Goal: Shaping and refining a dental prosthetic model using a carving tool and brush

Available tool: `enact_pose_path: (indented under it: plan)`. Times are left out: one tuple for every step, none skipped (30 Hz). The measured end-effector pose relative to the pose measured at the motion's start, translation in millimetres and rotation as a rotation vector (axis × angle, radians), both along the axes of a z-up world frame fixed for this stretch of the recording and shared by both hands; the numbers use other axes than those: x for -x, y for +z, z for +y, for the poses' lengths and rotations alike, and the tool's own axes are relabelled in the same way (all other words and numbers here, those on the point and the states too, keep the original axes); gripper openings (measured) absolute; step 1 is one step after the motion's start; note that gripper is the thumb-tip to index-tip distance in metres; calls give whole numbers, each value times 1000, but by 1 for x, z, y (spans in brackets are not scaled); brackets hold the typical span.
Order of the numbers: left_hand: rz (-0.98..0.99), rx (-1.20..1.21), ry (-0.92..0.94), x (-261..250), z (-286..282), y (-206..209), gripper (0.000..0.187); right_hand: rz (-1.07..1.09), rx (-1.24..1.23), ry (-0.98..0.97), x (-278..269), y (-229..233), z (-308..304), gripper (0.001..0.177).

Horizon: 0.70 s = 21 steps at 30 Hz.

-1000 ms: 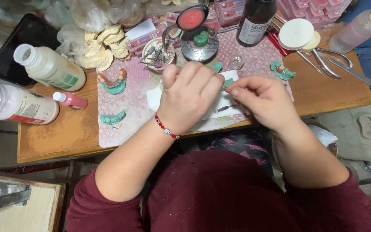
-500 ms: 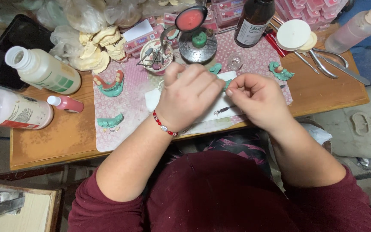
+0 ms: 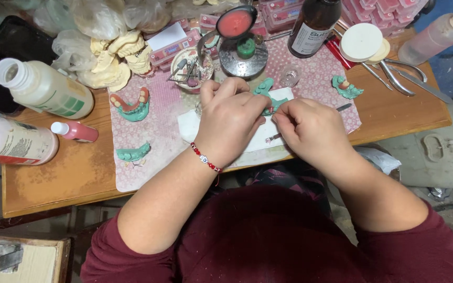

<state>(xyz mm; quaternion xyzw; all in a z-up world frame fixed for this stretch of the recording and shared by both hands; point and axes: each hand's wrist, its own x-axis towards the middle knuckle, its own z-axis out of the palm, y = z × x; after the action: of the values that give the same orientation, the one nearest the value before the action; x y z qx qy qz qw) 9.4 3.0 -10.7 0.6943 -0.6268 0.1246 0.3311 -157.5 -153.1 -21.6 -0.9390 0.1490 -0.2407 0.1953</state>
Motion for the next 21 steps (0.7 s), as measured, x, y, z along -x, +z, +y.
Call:
enact_pose_path:
  plan:
    - [1, 1, 3, 5, 0, -3, 29, 0, -2, 4, 0, -2, 6, 5]
    - [2, 2, 7, 5, 1, -4, 28, -1, -4, 8, -1, -2, 7, 4]
    - [3, 4, 11, 5, 2, -5, 27, -2, -6, 12, -1, -3, 8, 4]
    - [3, 6, 14, 4, 3, -6, 27, -4, -7, 15, -2, -2, 8, 3]
    - [2, 9, 17, 4, 3, -7, 26, -6, -8, 18, -3, -2, 8, 3]
    - [2, 11, 20, 4, 4, -7, 25, -8, -9, 21, -3, -2, 8, 3]
    - [1, 13, 22, 4, 4, -8, 25, -10, -10, 23, -3, -2, 7, 3]
    - [1, 16, 25, 3, 4, -8, 24, -12, -11, 26, -4, -2, 7, 3]
    - [0, 18, 28, 3, 5, -9, 23, -14, -12, 29, -4, -2, 6, 3]
    - [-1, 20, 30, 3, 5, -9, 23, -17, -14, 32, -5, -3, 6, 4]
    - [-3, 22, 33, 2, 6, -11, 22, -20, -16, 35, -5, -3, 5, 4]
    - [-4, 22, 36, 1, 7, -12, 21, -23, -18, 38, -5, -4, 5, 5]
    - [-6, 23, 39, 1, 7, -13, 20, -26, -21, 41, -6, -5, 4, 6]
    - [-7, 24, 40, -1, 8, -15, 20, -30, -23, 42, -6, -7, 2, 6]
    - [-9, 25, 42, -2, 8, -17, 19, -33, -26, 44, -6, -10, 1, 7]
    - [-11, 26, 43, -4, 9, -19, 18, -36, -28, 45, -6, -12, -1, 7]
    - [-13, 27, 45, -8, 10, -26, 18, -40, -30, 47, -5, -18, -7, 8]
    - [-14, 27, 45, -13, 11, -34, 17, -43, -33, 48, -4, -25, -11, 9]
    - [-16, 28, 46, -17, 13, -41, 16, -46, -36, 49, -3, -32, -16, 10]
    - [-19, 29, 48, -34, 24, -76, 16, -51, -39, 50, 8, -64, -38, 10]
    - [-21, 29, 49, -49, 37, -110, 15, -55, -41, 52, 23, -95, -57, 11]
